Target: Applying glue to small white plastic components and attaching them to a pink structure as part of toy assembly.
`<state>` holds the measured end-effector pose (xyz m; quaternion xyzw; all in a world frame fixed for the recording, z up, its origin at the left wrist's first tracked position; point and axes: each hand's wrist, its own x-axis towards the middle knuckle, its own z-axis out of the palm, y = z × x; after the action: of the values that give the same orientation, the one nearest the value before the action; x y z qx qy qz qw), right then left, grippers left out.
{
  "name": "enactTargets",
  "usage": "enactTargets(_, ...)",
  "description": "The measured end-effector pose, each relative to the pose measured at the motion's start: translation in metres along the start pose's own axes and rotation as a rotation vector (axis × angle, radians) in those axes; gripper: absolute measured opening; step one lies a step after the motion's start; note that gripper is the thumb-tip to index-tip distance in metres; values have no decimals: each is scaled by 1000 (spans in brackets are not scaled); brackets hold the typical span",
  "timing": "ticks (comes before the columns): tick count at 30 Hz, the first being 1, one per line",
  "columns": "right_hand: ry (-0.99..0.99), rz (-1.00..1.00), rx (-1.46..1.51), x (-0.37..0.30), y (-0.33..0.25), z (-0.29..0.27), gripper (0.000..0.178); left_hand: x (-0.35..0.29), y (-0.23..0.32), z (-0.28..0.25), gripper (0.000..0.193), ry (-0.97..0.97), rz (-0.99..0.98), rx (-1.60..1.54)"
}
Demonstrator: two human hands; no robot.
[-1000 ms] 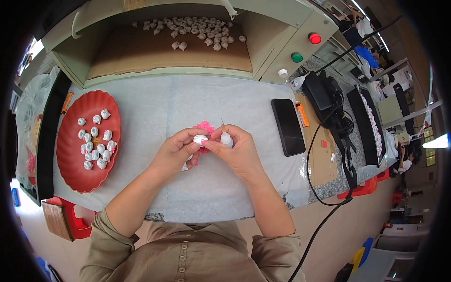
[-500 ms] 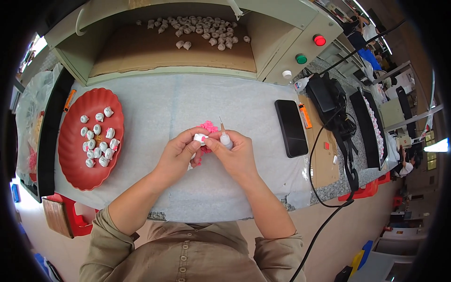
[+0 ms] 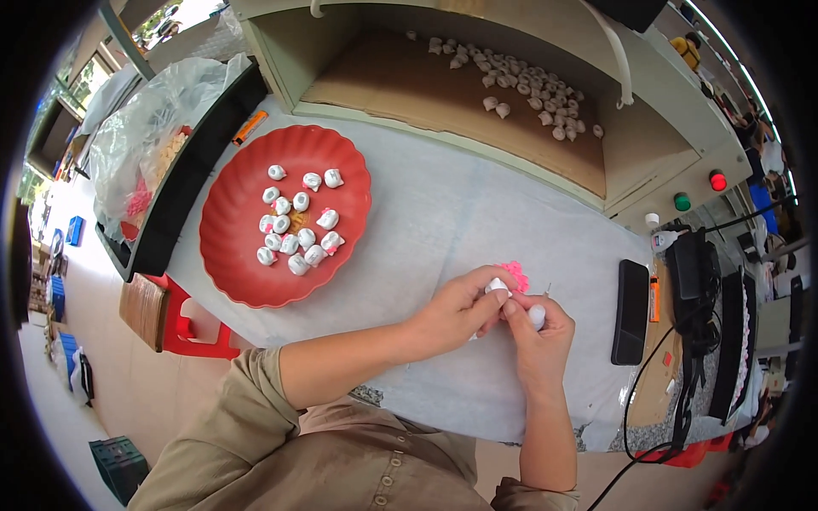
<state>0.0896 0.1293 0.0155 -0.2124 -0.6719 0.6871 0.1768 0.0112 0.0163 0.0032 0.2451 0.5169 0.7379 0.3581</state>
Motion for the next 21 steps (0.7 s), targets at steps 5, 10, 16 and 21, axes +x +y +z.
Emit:
enactTargets(5,-9,-1,20,0,5,1,6,-1,0,-2,11,-6,31,5)
enactTargets(10,17,-3,22,0,2,0,6,2,-2,1,12,-5,46,0)
enactTargets(16,14,12,36,0,5,3,6,1,-5,0,13,4,40,12)
enactTargets(21,6,-1,59,2,2,2,8,0,5,-1,15,-8,30,55)
